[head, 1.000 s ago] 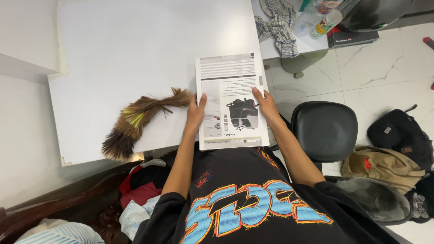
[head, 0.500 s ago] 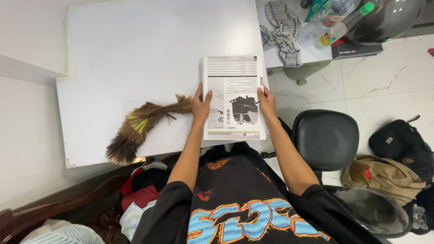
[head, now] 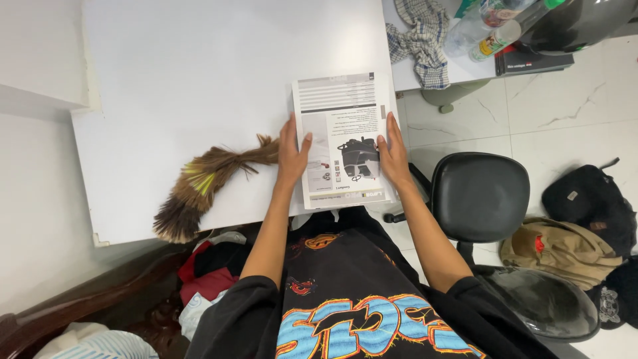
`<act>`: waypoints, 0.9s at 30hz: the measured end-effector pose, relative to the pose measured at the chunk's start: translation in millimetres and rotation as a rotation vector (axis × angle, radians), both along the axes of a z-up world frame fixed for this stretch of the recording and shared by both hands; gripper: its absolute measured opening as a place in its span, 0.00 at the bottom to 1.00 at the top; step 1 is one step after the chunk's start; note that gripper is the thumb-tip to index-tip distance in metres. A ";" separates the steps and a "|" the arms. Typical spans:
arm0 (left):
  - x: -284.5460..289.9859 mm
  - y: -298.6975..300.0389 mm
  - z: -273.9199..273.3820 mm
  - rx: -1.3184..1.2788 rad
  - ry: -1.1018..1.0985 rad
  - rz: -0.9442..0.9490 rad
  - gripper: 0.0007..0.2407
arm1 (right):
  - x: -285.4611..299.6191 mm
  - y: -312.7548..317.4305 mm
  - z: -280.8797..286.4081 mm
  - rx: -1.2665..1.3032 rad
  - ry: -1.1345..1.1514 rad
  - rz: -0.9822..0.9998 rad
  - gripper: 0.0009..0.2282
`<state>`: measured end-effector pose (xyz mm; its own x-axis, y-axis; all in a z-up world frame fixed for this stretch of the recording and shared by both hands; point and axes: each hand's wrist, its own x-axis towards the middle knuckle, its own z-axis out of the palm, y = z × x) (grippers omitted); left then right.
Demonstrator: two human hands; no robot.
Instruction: The person moves a stack of papers to the side, wipes the white table surface with a cloth, and then sweeps the table with a small broom. The person then places the stack of papers back onto the cleaned table.
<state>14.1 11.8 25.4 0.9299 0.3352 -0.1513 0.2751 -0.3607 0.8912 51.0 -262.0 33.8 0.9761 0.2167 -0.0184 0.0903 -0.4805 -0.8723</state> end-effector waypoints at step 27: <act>-95.0 -6.0 42.5 0.366 -0.082 -0.477 0.37 | -75.2 -39.8 32.7 -0.280 -0.031 0.159 0.40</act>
<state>-80.9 5.8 67.8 0.9941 -0.1049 -0.0264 -0.0568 -0.7143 0.6976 -24.2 -301.8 66.5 0.9316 0.3569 -0.0693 0.2078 -0.6793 -0.7038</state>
